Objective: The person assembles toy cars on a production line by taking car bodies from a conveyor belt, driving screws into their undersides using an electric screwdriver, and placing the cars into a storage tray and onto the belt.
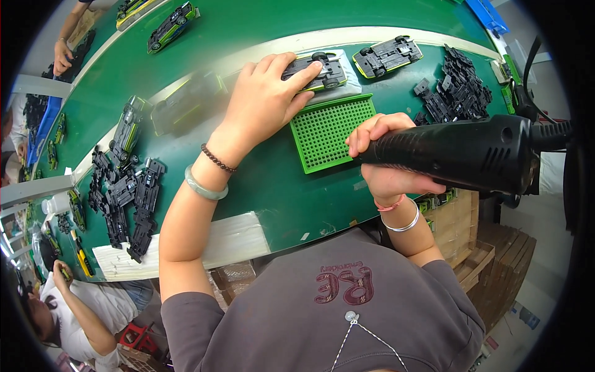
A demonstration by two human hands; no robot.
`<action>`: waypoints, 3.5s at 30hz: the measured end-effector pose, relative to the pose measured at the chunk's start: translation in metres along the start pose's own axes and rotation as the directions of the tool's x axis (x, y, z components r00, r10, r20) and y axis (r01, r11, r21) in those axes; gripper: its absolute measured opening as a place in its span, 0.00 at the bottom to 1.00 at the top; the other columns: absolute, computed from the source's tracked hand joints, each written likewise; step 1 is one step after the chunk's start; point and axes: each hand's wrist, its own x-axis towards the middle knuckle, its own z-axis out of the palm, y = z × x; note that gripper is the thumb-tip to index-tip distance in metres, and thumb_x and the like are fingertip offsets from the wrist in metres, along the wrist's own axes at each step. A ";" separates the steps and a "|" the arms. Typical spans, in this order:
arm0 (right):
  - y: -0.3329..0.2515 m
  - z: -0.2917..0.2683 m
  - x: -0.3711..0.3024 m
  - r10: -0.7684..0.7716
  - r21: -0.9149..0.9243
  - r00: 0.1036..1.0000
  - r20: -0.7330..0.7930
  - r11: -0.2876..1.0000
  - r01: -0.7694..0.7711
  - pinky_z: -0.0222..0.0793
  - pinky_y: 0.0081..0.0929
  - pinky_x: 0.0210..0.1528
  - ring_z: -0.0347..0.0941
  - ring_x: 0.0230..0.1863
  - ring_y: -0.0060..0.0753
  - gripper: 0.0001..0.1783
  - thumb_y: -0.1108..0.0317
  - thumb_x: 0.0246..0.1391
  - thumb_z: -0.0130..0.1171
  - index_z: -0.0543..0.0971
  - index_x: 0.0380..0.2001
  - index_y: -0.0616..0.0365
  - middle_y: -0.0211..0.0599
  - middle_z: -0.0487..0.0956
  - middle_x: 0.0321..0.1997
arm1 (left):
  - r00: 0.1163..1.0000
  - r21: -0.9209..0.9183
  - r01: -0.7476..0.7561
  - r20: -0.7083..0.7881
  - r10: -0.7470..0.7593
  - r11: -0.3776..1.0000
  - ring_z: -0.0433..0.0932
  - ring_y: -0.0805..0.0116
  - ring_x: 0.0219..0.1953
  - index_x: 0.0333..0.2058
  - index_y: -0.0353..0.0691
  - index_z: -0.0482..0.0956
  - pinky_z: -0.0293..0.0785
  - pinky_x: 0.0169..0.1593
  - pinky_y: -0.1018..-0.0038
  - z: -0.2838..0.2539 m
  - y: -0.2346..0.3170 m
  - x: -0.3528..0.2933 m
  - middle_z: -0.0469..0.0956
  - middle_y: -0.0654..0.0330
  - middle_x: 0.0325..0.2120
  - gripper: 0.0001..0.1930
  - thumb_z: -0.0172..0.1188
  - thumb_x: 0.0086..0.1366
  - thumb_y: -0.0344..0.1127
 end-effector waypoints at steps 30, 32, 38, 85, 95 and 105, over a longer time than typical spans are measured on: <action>0.022 -0.001 0.122 0.041 -0.203 0.997 -0.063 0.978 -0.053 0.65 0.24 0.22 0.67 0.17 0.30 0.54 0.14 0.31 0.26 0.69 0.26 0.60 0.38 0.70 0.16 | 1.000 -0.015 0.013 0.017 -0.012 1.000 0.68 0.57 0.50 0.49 0.54 0.72 0.64 0.45 0.55 -0.004 0.007 0.004 0.68 0.52 0.43 0.21 0.60 0.55 0.39; 0.024 -0.002 0.122 0.057 -0.228 0.997 -0.042 0.971 -0.065 0.65 0.24 0.22 0.67 0.17 0.30 0.53 0.14 0.31 0.27 0.69 0.26 0.60 0.37 0.69 0.15 | 1.000 -0.017 0.013 0.020 -0.013 1.000 0.68 0.57 0.49 0.49 0.54 0.72 0.64 0.46 0.55 -0.003 0.007 0.005 0.68 0.52 0.43 0.21 0.60 0.55 0.39; 0.029 0.005 0.122 0.067 -0.289 0.997 -0.030 0.954 -0.073 0.61 0.22 0.18 0.64 0.14 0.28 0.51 0.15 0.33 0.28 0.68 0.23 0.59 0.35 0.66 0.12 | 0.999 -0.024 0.027 0.043 -0.026 0.999 0.69 0.58 0.48 0.48 0.54 0.72 0.64 0.46 0.56 -0.003 0.006 0.004 0.68 0.53 0.43 0.20 0.60 0.54 0.40; -0.010 -0.010 0.000 -0.036 0.147 0.998 0.058 0.989 0.027 0.68 0.24 0.26 0.69 0.23 0.27 0.62 0.09 0.12 0.31 0.66 0.32 0.62 0.36 0.71 0.22 | 0.999 -0.028 -0.026 -0.048 0.025 0.999 0.72 0.59 0.44 0.48 0.55 0.73 0.65 0.41 0.63 0.006 0.000 0.001 0.72 0.52 0.41 0.19 0.60 0.55 0.39; -0.005 -0.007 -0.001 -0.010 0.108 1.000 -0.012 0.994 0.011 0.66 0.21 0.23 0.67 0.20 0.27 0.61 0.10 0.17 0.30 0.66 0.30 0.63 0.37 0.70 0.20 | 0.998 -0.019 -0.029 -0.051 0.028 0.999 0.72 0.59 0.44 0.47 0.55 0.73 0.65 0.41 0.63 0.005 0.001 0.001 0.72 0.53 0.40 0.19 0.60 0.55 0.39; -0.003 -0.001 0.000 0.140 -0.128 0.990 -0.025 0.981 -0.142 0.66 0.22 0.21 0.66 0.17 0.26 0.59 0.09 0.17 0.24 0.65 0.28 0.60 0.36 0.69 0.17 | 0.999 -0.053 -0.018 0.031 0.020 0.998 0.67 0.53 0.50 0.52 0.53 0.70 0.62 0.52 0.60 -0.005 0.000 0.000 0.69 0.51 0.45 0.23 0.59 0.56 0.40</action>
